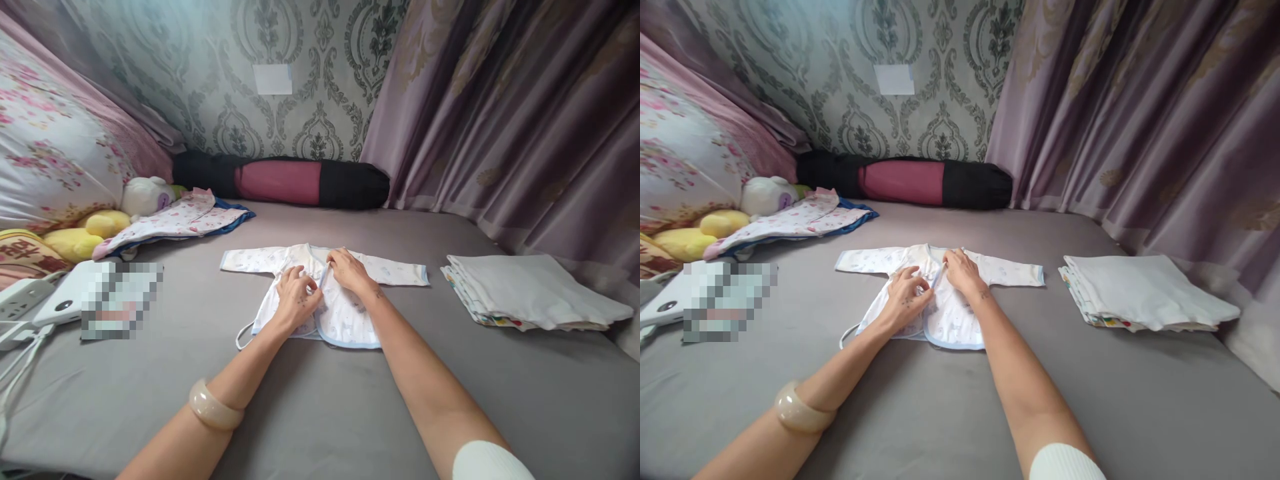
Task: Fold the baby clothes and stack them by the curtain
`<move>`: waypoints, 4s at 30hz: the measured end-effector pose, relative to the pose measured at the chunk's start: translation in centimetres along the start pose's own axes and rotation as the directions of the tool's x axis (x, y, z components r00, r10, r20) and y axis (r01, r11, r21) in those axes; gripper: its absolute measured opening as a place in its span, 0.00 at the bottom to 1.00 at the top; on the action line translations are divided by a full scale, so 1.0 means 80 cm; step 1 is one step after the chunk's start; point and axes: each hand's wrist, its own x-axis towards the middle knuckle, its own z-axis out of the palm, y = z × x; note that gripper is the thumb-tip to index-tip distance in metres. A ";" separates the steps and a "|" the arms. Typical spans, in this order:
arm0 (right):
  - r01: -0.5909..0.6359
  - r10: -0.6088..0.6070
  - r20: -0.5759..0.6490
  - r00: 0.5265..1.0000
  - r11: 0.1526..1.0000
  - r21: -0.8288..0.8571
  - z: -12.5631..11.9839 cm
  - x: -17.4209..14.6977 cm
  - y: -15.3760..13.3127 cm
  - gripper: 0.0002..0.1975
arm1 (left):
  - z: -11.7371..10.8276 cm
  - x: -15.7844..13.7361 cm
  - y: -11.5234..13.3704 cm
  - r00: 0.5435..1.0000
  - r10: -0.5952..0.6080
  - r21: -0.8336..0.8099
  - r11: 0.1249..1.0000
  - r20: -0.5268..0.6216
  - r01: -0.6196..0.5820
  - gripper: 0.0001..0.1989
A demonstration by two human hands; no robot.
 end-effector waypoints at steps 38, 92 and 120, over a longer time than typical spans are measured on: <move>-0.039 0.045 0.137 0.989 0.998 -0.050 0.020 -0.040 0.007 0.33 | 0.029 -0.043 0.012 0.924 0.316 0.278 0.887 0.216 -0.369 0.29; 0.052 -0.073 0.051 0.996 0.940 0.337 0.035 0.049 -0.060 0.30 | -0.139 0.005 -0.094 0.930 -0.202 0.099 0.979 0.306 0.179 0.18; -0.013 0.175 -0.179 0.968 0.749 0.663 -0.008 -0.079 0.091 0.18 | -0.163 -0.067 -0.111 0.894 -0.422 -0.257 0.856 0.152 0.448 0.19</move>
